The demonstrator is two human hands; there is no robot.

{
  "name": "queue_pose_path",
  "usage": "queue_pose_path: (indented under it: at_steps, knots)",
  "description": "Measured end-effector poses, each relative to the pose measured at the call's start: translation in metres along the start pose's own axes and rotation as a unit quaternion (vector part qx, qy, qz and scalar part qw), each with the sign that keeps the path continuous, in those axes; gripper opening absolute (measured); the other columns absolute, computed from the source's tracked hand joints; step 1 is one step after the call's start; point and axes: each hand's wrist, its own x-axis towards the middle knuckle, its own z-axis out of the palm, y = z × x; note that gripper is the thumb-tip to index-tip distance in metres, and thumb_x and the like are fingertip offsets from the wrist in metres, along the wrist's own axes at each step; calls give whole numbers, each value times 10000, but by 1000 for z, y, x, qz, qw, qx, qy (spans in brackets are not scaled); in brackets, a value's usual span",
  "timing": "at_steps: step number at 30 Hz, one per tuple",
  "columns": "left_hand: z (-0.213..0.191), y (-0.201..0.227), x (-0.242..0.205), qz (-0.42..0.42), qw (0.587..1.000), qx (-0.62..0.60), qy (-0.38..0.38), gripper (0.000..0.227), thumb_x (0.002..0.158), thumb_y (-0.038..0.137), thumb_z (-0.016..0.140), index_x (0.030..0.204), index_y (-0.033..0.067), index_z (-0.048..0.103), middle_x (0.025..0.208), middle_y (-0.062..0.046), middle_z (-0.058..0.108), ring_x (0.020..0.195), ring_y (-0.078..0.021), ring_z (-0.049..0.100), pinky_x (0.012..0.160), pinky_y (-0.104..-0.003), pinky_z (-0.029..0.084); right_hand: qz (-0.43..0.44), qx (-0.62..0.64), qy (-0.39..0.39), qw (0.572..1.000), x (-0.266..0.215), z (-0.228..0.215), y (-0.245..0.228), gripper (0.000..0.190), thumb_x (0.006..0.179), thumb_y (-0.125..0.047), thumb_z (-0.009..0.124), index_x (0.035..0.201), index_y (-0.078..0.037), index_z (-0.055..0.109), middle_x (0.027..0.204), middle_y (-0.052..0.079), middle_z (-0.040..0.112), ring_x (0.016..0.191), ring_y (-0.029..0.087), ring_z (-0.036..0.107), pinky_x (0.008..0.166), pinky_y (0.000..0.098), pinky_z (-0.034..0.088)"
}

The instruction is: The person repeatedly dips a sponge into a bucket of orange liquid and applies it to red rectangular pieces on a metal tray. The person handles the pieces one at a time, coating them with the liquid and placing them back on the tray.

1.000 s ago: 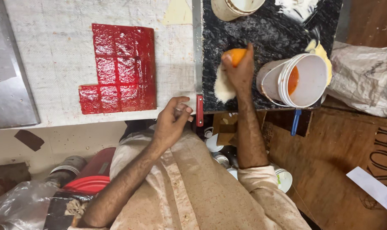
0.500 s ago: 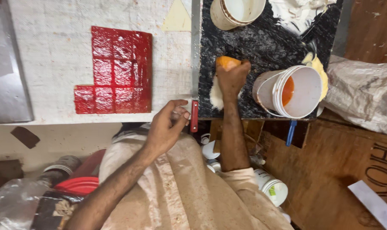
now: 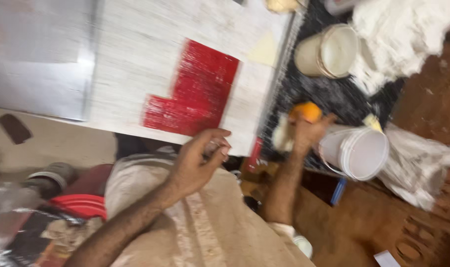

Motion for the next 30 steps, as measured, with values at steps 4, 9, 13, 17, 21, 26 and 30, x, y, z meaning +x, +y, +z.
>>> queue_pose_path:
  at_steps: [4, 9, 13, 17, 21, 26, 30]
  knots:
    - [-93, 18, -13, 14, 993, -106, 56, 308, 1027, 87, 624, 1321, 1, 592, 1016, -42, 671, 851, -89, 656, 747, -243, 564, 44, 253, -148, 955, -34, -24, -145, 953, 831, -34, 846, 1586, 48, 270, 1547, 269, 472, 1293, 340, 632, 1081, 381, 544]
    - [-212, 36, -48, 41, 978, -117, 166, 274, 1045, 80, 630, 1302, -12, 602, 1010, -43, 653, 855, -81, 635, 757, -239, 555, 66, 286, -526, 798, -149, 58, -388, 842, 783, -11, 780, 1545, -63, 427, 1294, 169, 612, 1082, 258, 703, 876, 327, 589]
    - [-280, 42, -74, 57, 961, -135, 236, 265, 1056, 78, 629, 1306, -1, 590, 1016, -35, 662, 890, -77, 612, 798, -232, 529, 33, 161, -569, 805, -221, 144, -527, 830, 765, -197, 814, 1448, 14, 393, 1053, 241, 691, 879, 329, 730, 717, 404, 613]
    - [-334, 40, -86, 32, 949, -118, 291, 275, 1031, 78, 628, 1294, 7, 587, 1021, -27, 663, 911, -83, 622, 798, -244, 546, -168, 190, -456, 853, -253, 161, -551, 1102, 783, -276, 949, 1470, 152, 201, 1158, 265, 649, 1027, 315, 698, 875, 394, 589]
    - [-353, 38, -85, 27, 950, -143, 275, 269, 1053, 78, 631, 1309, 10, 583, 989, -33, 652, 879, -92, 613, 806, -242, 524, -228, 221, -353, 880, -282, 171, -530, 1144, 818, -165, 906, 1553, 147, 86, 1228, 266, 657, 1078, 331, 701, 921, 385, 593]
    - [-353, 45, -80, 23, 967, -100, 231, 277, 1052, 72, 614, 1319, 12, 577, 1008, -41, 657, 885, -92, 611, 795, -242, 526, -177, 301, -303, 887, -305, 213, -540, 1082, 888, -119, 857, 1585, 136, 70, 1313, 240, 661, 1148, 325, 712, 992, 385, 583]
    - [-354, 53, -76, 46, 968, -97, 228, 257, 1065, 58, 614, 1313, 6, 568, 1007, -52, 639, 888, -99, 615, 804, -256, 535, -286, 231, -329, 870, -290, 191, -530, 1104, 848, -158, 882, 1596, 103, 114, 1453, 263, 530, 1266, 367, 582, 1091, 422, 516]
